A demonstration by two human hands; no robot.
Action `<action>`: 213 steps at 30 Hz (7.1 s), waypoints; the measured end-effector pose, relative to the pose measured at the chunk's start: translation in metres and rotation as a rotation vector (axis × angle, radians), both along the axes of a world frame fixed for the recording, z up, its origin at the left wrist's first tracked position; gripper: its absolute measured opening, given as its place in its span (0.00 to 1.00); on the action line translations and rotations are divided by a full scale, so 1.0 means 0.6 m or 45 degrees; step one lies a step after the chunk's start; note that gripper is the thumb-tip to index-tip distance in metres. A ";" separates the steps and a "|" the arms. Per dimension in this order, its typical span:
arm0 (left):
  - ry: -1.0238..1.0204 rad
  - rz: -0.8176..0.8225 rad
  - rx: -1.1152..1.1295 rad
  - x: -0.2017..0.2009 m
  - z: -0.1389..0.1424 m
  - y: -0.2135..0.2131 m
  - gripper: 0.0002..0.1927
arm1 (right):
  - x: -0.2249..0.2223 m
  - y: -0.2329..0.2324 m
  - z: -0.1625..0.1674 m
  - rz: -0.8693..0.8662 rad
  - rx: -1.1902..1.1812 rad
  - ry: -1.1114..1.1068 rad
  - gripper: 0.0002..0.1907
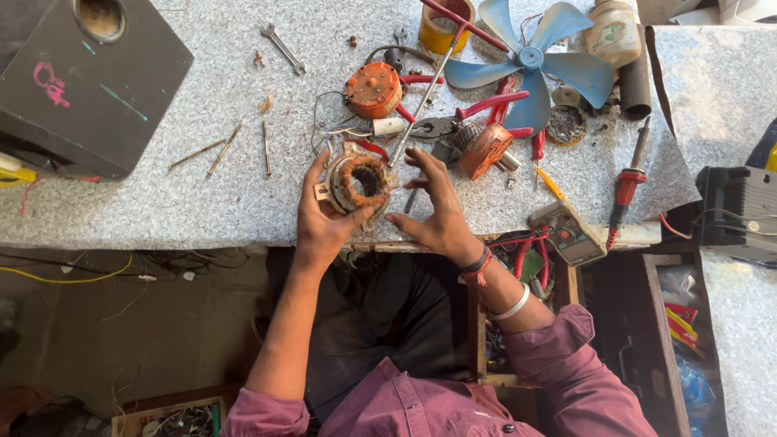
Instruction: The person disassembles a small orange electrical motor, removes the rotor, and uses a screwdriver to adjust internal components. They then reassemble the motor by inserting the rotor back into the housing and tightening it.
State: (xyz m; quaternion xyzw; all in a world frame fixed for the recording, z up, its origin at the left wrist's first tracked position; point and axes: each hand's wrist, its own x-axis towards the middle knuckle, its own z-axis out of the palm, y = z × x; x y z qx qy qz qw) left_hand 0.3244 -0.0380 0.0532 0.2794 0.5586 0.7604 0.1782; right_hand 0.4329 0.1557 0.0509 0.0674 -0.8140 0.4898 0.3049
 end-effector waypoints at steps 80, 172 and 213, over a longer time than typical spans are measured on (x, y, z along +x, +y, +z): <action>0.334 -0.163 0.428 0.089 0.093 -0.008 0.36 | 0.089 0.006 0.106 0.258 -0.176 0.108 0.33; 0.615 -0.156 -0.321 -0.128 -0.166 0.137 0.63 | -0.100 0.099 -0.120 0.419 -0.921 -0.348 0.58; 0.773 0.001 -0.217 -0.131 -0.157 0.130 0.49 | -0.096 0.085 -0.151 0.268 -0.713 -0.273 0.55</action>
